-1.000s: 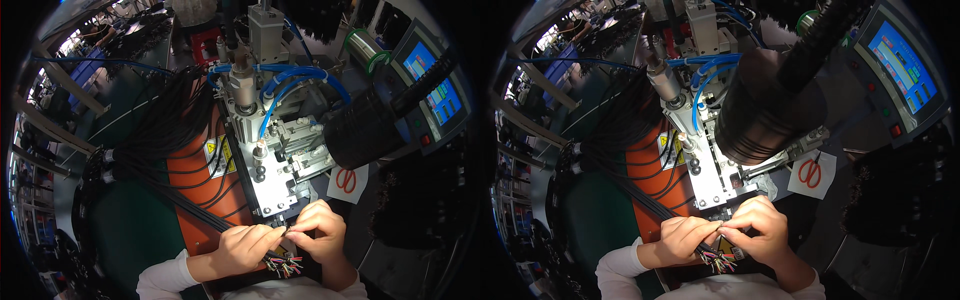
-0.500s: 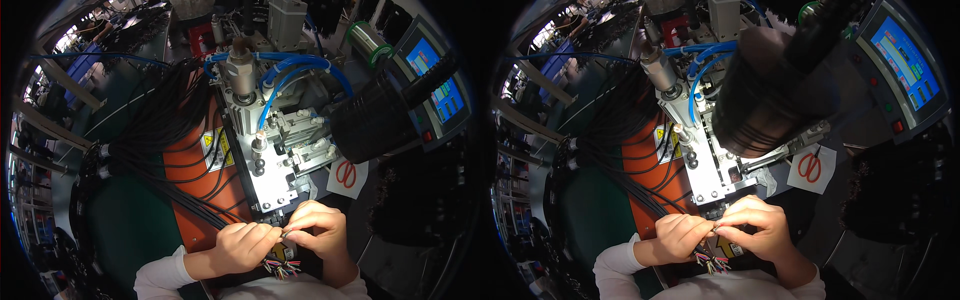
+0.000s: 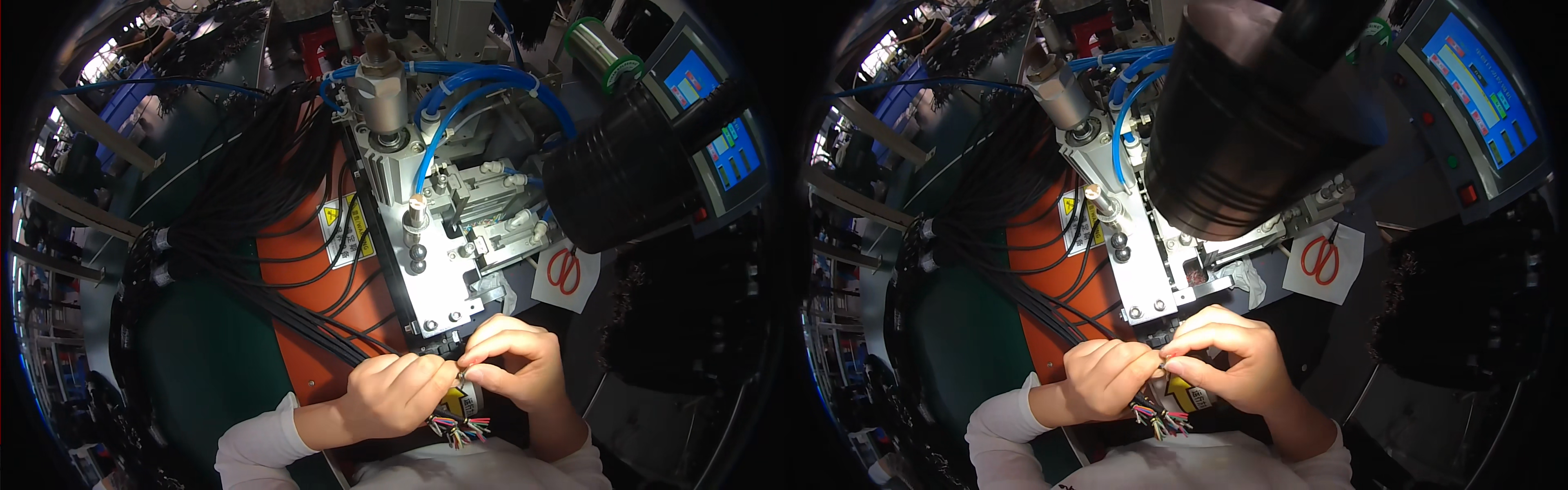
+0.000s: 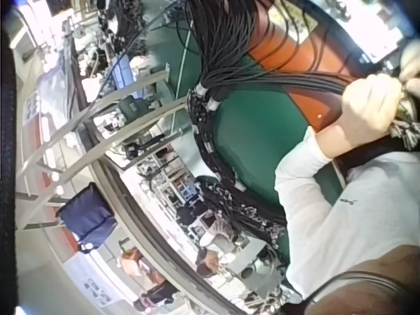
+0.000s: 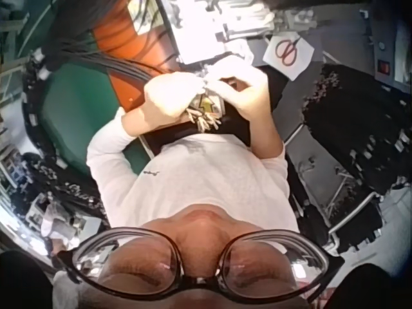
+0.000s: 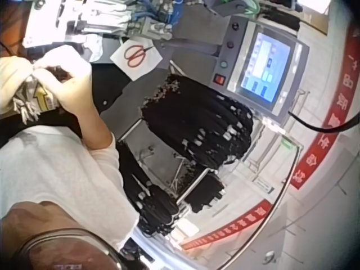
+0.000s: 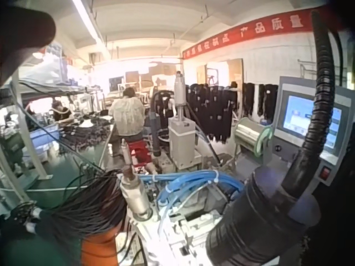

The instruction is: The person selects cables from a bundle and inserts individual wire ends into a processing machine by hand.

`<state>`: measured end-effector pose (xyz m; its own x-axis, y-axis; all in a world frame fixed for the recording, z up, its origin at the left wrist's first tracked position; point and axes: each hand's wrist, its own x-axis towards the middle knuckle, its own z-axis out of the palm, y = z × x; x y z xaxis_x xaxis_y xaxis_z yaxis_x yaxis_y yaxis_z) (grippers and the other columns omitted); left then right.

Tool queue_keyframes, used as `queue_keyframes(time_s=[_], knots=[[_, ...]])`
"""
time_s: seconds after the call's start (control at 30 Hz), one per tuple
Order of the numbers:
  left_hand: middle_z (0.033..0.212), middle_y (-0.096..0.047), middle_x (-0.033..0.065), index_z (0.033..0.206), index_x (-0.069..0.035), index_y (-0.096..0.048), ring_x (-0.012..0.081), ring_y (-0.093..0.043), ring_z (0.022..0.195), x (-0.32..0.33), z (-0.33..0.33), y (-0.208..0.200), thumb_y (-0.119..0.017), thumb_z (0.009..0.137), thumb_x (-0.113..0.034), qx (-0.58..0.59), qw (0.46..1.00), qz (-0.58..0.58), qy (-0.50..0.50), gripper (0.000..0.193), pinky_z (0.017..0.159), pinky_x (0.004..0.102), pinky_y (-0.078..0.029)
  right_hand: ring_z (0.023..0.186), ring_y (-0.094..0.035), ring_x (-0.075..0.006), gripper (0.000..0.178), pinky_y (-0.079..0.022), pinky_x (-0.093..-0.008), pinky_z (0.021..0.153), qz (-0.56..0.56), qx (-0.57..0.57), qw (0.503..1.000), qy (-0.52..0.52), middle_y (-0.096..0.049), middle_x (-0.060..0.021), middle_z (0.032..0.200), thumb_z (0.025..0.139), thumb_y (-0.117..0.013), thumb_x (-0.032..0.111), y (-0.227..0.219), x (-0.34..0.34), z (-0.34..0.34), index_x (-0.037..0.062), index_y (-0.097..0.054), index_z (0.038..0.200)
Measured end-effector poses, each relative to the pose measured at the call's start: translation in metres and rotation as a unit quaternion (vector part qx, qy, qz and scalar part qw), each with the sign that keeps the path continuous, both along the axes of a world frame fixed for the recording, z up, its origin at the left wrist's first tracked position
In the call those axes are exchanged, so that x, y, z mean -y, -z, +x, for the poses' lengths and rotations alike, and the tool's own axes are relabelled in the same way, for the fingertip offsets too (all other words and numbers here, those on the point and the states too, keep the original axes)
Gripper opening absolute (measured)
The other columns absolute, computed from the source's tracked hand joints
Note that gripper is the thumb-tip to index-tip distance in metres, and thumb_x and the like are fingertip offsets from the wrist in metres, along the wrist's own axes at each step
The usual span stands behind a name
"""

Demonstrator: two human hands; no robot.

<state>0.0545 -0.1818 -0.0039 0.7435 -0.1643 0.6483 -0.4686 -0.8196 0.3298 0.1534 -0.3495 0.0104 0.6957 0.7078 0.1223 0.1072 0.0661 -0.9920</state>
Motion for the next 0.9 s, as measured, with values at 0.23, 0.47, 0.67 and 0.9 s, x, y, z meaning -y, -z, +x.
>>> queue_keyframes(time_s=[0.23,0.47,0.67,0.9], knots=[[0.072,-0.060,0.0038,0.092,-0.001,-0.066,0.0141,-0.057,0.056,0.006,0.007,0.004,-0.068,0.072,-0.011,-0.071,0.997,-0.040,-0.017,0.023,0.048,0.0247,-0.045,0.069,-0.057,-0.0198,0.015,-0.042,-0.0319,0.070,-0.082,0.286,0.951,0.084,-0.060,-0.0050,0.073,0.066,-0.077,0.004,0.006,0.004,0.000,0.0050,-0.065,0.075],[0.067,-0.044,-0.0017,0.098,0.001,-0.067,0.0087,-0.044,0.054,0.010,-0.002,0.006,-0.060,0.073,-0.009,-0.062,0.986,0.143,-0.054,0.028,0.044,0.0198,-0.034,0.066,-0.052,-0.0213,0.012,-0.039,-0.0329,0.067,-0.133,0.317,0.929,0.139,-0.056,-0.0044,0.070,0.068,-0.072,0.001,0.037,0.001,0.000,0.0048,-0.062,0.075],[0.067,-0.042,-0.0023,0.104,-0.001,-0.068,0.0086,-0.044,0.057,0.013,-0.002,0.016,-0.062,0.070,-0.010,-0.085,0.982,0.159,-0.063,0.036,0.043,0.0206,-0.033,0.062,-0.051,-0.0217,0.011,-0.037,-0.0334,0.067,-0.163,0.316,0.925,0.133,-0.054,-0.0040,0.065,0.069,-0.069,0.002,0.045,-0.005,0.001,0.0049,-0.059,0.071],[0.067,-0.040,-0.0023,0.104,-0.002,-0.068,0.0092,-0.042,0.057,0.017,-0.006,0.012,-0.060,0.071,-0.012,-0.141,0.968,0.185,-0.100,0.036,0.044,0.0204,-0.033,0.062,-0.050,-0.0219,0.010,-0.037,-0.0328,0.068,-0.164,0.323,0.924,0.121,-0.054,-0.0035,0.064,0.067,-0.066,0.000,0.052,-0.010,-0.001,0.0054,-0.057,0.067]])
